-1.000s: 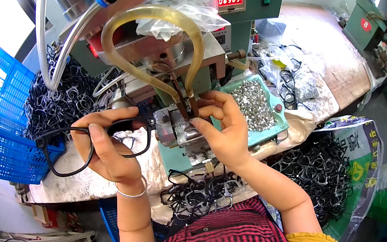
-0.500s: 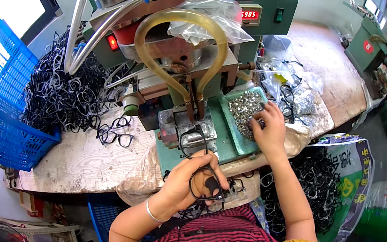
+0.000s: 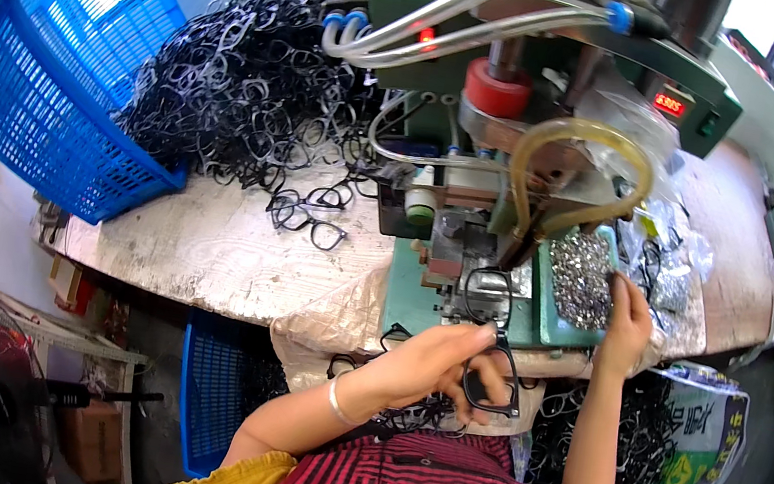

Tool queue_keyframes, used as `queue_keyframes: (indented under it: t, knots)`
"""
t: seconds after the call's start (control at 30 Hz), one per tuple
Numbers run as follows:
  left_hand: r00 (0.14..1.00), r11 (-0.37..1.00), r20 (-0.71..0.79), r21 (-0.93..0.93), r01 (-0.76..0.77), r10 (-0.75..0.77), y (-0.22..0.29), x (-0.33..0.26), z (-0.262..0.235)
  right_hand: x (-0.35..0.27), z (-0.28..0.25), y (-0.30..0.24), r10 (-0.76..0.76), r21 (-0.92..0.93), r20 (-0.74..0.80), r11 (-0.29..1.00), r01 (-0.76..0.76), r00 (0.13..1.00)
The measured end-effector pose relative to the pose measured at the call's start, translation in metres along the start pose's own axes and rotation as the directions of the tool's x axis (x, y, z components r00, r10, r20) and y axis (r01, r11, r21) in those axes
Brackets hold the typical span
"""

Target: The person assembles eyeglasses by inserting small metal screws into the hinge area of black frames using a green pneumatic screwdriver. They pick frames from a pile on the table, operate the tool, and place the finished frames into a blue basket.

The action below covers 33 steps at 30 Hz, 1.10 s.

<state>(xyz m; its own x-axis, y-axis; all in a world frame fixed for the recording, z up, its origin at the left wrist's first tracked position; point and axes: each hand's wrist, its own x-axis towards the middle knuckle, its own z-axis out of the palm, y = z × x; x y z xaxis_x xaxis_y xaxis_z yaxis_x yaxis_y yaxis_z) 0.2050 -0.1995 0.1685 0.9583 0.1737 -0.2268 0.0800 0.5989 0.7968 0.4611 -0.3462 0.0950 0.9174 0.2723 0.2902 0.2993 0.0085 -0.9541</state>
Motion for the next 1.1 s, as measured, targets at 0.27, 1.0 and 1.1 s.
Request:
queue_keyframes:
  t: [0.27, 1.0, 1.1]
  knots:
    - [0.468, 0.512, -0.406, 0.85, -0.12, 0.784, -0.029, 0.029, -0.184, 0.004, 0.031, 0.033, 0.1, 0.29, -0.081, 0.954, -0.073, 0.992]
    - [0.45, -0.164, -0.316, 0.639, 0.752, 0.835, 0.059, 0.009, -0.305, -0.041, 0.014, -0.059, -0.213, -0.092, 0.203, 0.968, 0.235, 0.956]
    - [0.54, -0.22, -0.33, 0.66, 0.719, 0.775, 0.055, 0.014, -0.309, -0.026, 0.055, -0.087, -0.35, -0.037, 0.326, 0.923, 0.382, 0.878]
